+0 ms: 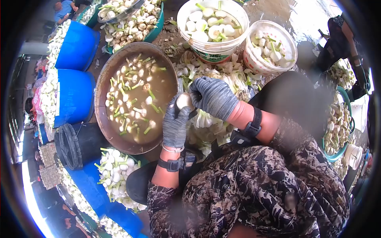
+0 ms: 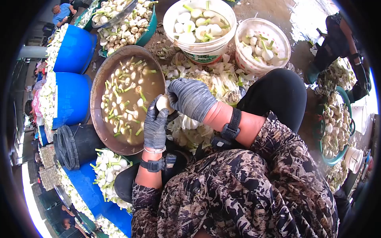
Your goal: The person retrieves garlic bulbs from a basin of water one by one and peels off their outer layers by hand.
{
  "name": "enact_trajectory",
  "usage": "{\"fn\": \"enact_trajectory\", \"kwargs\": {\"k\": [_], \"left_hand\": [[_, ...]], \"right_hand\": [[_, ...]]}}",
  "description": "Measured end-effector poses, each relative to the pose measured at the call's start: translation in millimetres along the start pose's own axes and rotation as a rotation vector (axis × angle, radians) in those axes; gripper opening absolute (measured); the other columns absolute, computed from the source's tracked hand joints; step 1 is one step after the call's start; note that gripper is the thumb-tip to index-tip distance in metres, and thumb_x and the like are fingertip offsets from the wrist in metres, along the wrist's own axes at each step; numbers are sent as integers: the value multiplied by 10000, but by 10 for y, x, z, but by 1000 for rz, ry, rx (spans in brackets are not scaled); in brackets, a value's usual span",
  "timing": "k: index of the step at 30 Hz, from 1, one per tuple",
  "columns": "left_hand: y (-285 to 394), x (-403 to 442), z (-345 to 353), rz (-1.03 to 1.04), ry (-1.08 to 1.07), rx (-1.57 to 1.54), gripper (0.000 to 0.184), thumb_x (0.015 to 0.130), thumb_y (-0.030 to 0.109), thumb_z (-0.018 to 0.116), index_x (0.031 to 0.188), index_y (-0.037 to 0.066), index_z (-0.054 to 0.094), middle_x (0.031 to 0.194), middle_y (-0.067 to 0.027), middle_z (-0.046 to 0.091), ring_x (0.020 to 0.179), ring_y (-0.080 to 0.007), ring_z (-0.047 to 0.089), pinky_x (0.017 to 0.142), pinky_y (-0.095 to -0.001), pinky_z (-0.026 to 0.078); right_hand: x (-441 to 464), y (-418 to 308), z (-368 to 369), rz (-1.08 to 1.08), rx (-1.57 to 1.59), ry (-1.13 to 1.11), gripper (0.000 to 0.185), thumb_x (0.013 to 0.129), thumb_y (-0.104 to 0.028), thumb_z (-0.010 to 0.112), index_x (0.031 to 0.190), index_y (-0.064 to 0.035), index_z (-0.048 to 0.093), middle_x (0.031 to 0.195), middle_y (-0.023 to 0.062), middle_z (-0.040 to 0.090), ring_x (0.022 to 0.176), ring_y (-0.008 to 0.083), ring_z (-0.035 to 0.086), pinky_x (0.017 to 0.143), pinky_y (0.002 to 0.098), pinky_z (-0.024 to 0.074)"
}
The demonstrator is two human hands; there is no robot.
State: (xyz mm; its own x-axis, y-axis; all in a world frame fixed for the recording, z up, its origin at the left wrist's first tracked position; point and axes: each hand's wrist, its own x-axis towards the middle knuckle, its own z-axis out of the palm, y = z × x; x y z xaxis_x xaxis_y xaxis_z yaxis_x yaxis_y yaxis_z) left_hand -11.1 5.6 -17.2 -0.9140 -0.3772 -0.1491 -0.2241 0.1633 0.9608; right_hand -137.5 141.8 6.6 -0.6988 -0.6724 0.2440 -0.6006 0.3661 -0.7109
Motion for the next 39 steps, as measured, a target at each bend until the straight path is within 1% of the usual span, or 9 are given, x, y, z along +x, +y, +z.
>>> {"fn": "enact_trajectory", "kwargs": {"k": [4, 10, 16, 21, 25, 27, 32, 35, 39], "left_hand": [[61, -12, 15, -2, -44, -508, 574, 926, 304, 628, 1388, 49, 401, 1233, -121, 541, 1070, -274, 590, 901, -430, 543], [43, 8, -38, 23, -9, -666, 558, 917, 309, 634, 1358, 51, 408, 1194, -131, 536, 1042, -280, 597, 861, -445, 560], [214, 30, -50, 3, 87, -73, 429, 932, 192, 605, 1311, 24, 492, 1236, -97, 547, 1107, -174, 537, 951, -311, 477], [158, 21, -41, 22, 62, 52, 439, 913, 155, 608, 1312, 18, 485, 1230, -102, 572, 1132, -191, 548, 968, -333, 461], [248, 3, -98, 115, -28, 113, 454, 951, 217, 573, 1352, 29, 474, 1270, -85, 556, 1134, -181, 544, 976, -321, 458], [112, 7, -93, 113, -37, -34, 484, 955, 243, 567, 1375, 33, 450, 1279, -97, 552, 1133, -187, 549, 975, -327, 465], [25, 26, -143, -29, -159, -822, 623, 898, 327, 649, 1393, 26, 420, 1214, -103, 564, 1061, -200, 580, 892, -373, 522], [50, 1, -147, -40, -152, -772, 663, 886, 376, 654, 1391, 19, 415, 1187, -82, 554, 1040, -179, 570, 859, -342, 526], [5, -63, -167, -88, -85, -668, 693, 852, 315, 690, 1407, 17, 399, 1260, -88, 551, 1126, -177, 546, 938, -321, 488]], "right_hand": [[71, 121, 100, 302, 368, -141, 193, 857, -208, 611, 881, -17, 623, 791, 204, 649, 747, 392, 620, 693, 413, 512], [102, 187, 39, 158, 323, 99, 127, 851, -153, 649, 899, -36, 633, 799, 174, 653, 747, 360, 629, 684, 403, 512], [77, -52, -69, -195, -40, -27, 141, 834, -217, 619, 878, -84, 632, 769, 115, 623, 741, 322, 625, 658, 445, 505], [76, -43, -23, -78, -148, -41, 149, 802, -214, 628, 857, -76, 606, 763, 138, 627, 743, 335, 632, 659, 444, 507], [98, 140, 76, 130, 188, -52, 160, 812, -194, 623, 856, -40, 616, 737, 197, 634, 715, 385, 631, 676, 450, 508], [158, 301, 92, 285, 358, -9, 181, 825, -190, 620, 875, -17, 636, 781, 215, 649, 726, 398, 629, 694, 439, 514], [261, 600, 40, 324, -52, 154, 207, 823, -197, 663, 964, -48, 638, 831, 189, 654, 811, 383, 634, 760, 428, 519], [217, 447, 28, -61, 58, 331, 158, 821, -181, 665, 921, -62, 631, 830, 159, 648, 832, 374, 627, 766, 420, 513], [61, 42, -91, -128, 233, -49, 154, 827, -157, 653, 959, -78, 641, 807, 138, 630, 793, 348, 620, 721, 417, 507]]}}
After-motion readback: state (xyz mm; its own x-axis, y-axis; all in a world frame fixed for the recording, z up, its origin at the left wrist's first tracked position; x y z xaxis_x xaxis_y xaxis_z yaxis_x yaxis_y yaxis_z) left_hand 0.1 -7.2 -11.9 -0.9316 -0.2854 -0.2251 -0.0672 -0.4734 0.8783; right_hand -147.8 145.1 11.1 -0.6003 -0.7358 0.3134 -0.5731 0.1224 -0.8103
